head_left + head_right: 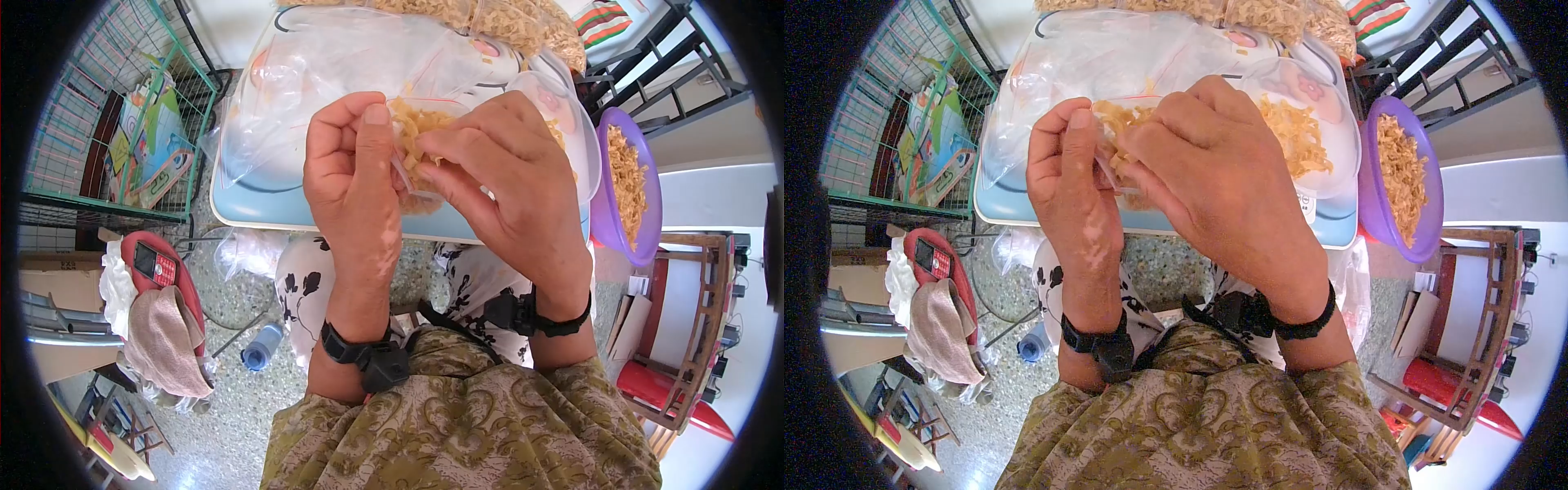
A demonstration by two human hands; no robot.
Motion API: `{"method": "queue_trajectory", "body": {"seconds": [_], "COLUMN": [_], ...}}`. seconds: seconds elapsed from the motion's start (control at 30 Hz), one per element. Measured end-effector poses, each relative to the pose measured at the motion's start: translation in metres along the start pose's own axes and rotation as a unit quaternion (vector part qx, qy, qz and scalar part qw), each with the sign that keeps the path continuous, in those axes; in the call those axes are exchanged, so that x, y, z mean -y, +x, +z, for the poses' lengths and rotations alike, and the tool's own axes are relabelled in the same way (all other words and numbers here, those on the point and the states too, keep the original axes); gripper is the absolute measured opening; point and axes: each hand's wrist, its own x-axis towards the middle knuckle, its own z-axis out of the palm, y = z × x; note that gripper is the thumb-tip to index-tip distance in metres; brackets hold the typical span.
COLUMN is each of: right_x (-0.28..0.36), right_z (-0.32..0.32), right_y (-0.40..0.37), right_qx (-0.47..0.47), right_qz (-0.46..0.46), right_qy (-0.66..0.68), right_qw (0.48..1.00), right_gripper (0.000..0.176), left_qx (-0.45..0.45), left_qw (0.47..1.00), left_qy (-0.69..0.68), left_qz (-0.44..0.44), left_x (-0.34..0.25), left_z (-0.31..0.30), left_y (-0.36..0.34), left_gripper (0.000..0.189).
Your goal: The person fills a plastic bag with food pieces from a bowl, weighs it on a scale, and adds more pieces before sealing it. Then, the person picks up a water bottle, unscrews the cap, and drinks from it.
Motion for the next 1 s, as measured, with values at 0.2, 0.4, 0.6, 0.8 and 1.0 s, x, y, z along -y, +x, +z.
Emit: {"method": "queue_trajectory", "body": {"seconds": [0.2,0.4,0.6,0.8,1.0], "right_x": [-0.004,-0.001,0.001,0.005,0.005], "right_z": [0.005,0.008,0.011,0.007,0.008], "right_y": [-0.002,-0.003,-0.004,-0.005,-0.001], "right_qx": [0.02,0.079,0.099,0.08,0.039], "right_qz": [0.003,0.037,0.063,0.095,0.081], "right_qy": [-0.018,-0.031,-0.036,0.012,-0.01], "right_qw": [1.0,0.996,0.992,0.992,0.996], "right_gripper": [0.021,0.01,0.01,0.014,0.013], "left_qx": [0.002,-0.002,0.005,0.01,0.0], "left_qw": [1.0,0.999,0.998,0.999,0.999], "left_qy": [0.018,0.045,0.045,0.042,0.032], "left_qz": [-0.009,-0.029,-0.03,-0.019,-0.025], "left_x": [-0.001,0.0,0.004,0.0,0.001], "left_z": [0.002,0.005,0.006,0.004,0.005], "left_y": [-0.002,-0.004,-0.003,-0.003,-0.002], "left_gripper": [0.015,0.014,0.015,0.016,0.016]}}
